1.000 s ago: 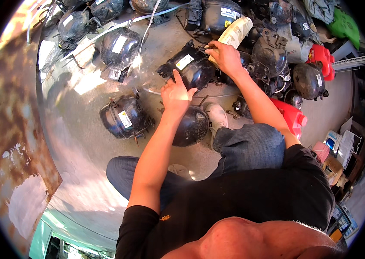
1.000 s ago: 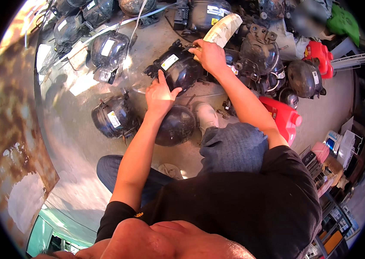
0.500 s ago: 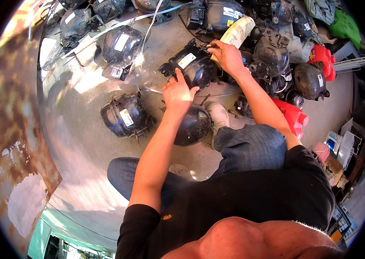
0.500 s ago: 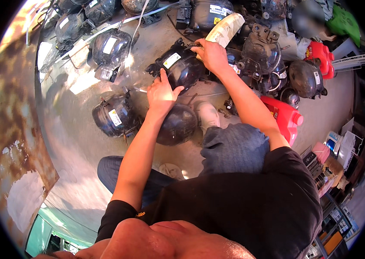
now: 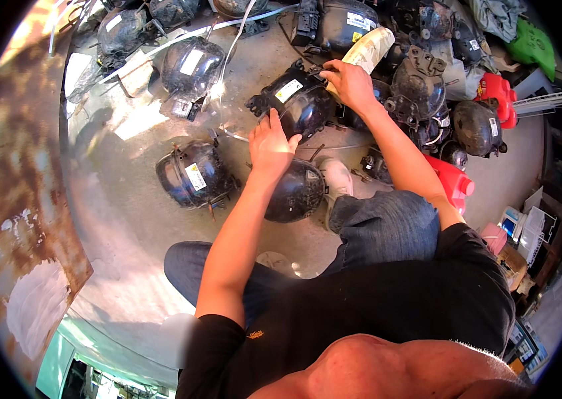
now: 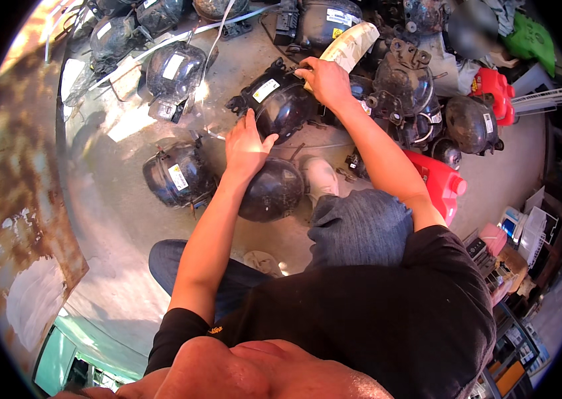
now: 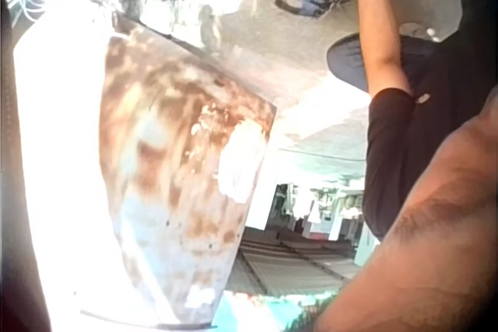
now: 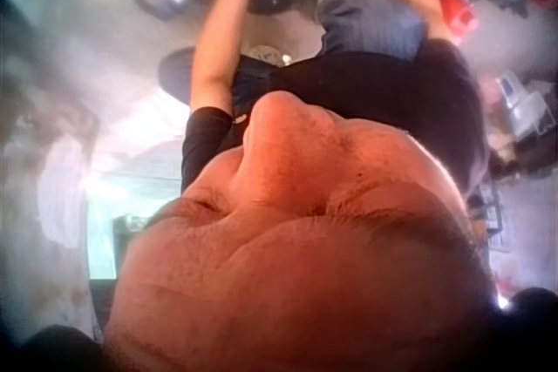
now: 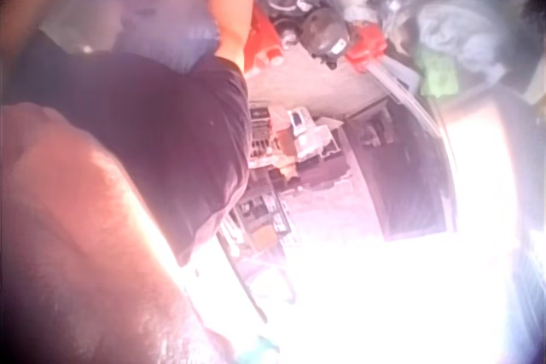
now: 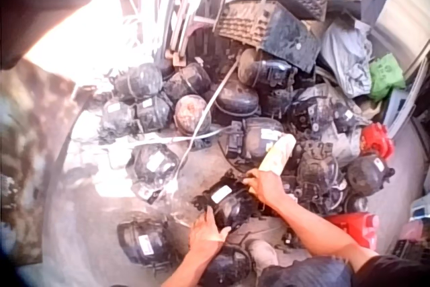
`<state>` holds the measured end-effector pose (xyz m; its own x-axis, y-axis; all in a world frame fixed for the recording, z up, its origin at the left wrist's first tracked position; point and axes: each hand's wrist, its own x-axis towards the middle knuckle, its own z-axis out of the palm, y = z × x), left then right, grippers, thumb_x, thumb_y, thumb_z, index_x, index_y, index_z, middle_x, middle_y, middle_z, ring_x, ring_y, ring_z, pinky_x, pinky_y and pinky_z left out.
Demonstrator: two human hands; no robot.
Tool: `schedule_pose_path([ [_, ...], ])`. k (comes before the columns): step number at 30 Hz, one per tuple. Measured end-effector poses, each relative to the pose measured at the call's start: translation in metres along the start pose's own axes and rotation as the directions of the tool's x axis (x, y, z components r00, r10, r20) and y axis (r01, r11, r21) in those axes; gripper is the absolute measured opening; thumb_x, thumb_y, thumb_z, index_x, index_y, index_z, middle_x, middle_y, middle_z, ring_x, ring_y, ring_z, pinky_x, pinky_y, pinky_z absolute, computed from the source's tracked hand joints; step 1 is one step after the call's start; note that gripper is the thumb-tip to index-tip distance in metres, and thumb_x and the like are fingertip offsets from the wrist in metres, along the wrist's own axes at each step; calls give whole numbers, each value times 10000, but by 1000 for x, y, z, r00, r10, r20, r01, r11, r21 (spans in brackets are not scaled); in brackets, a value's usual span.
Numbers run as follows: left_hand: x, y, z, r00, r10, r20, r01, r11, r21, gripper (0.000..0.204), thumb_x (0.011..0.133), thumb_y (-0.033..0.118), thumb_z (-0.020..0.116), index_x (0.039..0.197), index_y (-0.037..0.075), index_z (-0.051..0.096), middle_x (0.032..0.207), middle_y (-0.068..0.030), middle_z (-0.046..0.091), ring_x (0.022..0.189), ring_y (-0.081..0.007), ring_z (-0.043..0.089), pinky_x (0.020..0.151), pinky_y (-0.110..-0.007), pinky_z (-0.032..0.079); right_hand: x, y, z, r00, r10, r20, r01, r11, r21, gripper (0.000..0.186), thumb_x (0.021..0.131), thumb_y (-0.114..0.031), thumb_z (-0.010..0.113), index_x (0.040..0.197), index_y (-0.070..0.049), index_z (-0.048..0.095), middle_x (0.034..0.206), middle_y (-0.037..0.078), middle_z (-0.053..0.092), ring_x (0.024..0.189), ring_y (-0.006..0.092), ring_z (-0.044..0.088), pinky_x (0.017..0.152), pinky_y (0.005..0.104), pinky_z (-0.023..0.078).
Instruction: The person selects a black compressor from a pile of parts, carries it to a work area, and sits on the floor. They then connect wires to the compressor unit.
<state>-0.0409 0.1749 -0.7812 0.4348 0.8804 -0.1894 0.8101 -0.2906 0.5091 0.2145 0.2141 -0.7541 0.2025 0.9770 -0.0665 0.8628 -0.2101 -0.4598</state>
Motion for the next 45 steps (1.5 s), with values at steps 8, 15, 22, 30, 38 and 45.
schedule_pose_path([
  [8,-43,-18,-65,997,70,20,-66,983,-170,599,842,220,800,1339,-20,566,1262,-235,644,1168,-410,623,993,-477,499,9,1,0,999,7,43,-7,1000,-6,368,943,-427,663,1106,-105,734,948,175,740,923,389,696,807,488,530],
  [15,-81,-40,-113,996,-31,83,43,988,-149,510,890,210,759,1331,21,586,1262,-213,665,1153,-362,653,983,-428,513,14,2,-4,997,-6,79,9,999,-38,373,937,-431,664,1101,-104,739,971,159,743,939,377,698,819,479,533],
  [22,-81,-58,-104,998,1,71,14,980,-200,491,895,216,759,1315,23,596,1221,-188,692,1132,-346,666,972,-424,517,23,0,-12,985,-100,143,116,988,-105,359,942,-440,647,1083,-126,749,979,140,748,945,370,697,820,473,537],
  [30,-78,-53,-110,989,15,145,15,978,-206,471,904,246,748,1295,23,610,1192,-180,707,1133,-358,662,970,-429,518,44,-9,-18,968,-116,222,155,973,-171,351,947,-426,642,1070,-116,751,961,153,746,950,378,695,822,482,538],
  [38,-76,-60,-109,984,38,174,11,963,-270,469,925,278,719,1294,11,608,1171,-198,714,1117,-366,672,957,-440,526,70,-19,-14,953,-43,300,106,975,-197,360,932,-432,669,1095,-126,765,998,164,747,976,385,695,847,479,534],
  [45,-77,-54,-110,971,50,234,35,938,-346,488,930,282,712,1308,-7,602,1173,-213,714,1111,-359,682,963,-439,529,72,-8,-9,952,-40,303,96,980,-175,372,936,-434,671,1104,-115,764,1026,158,751,991,369,701,861,466,535],
])
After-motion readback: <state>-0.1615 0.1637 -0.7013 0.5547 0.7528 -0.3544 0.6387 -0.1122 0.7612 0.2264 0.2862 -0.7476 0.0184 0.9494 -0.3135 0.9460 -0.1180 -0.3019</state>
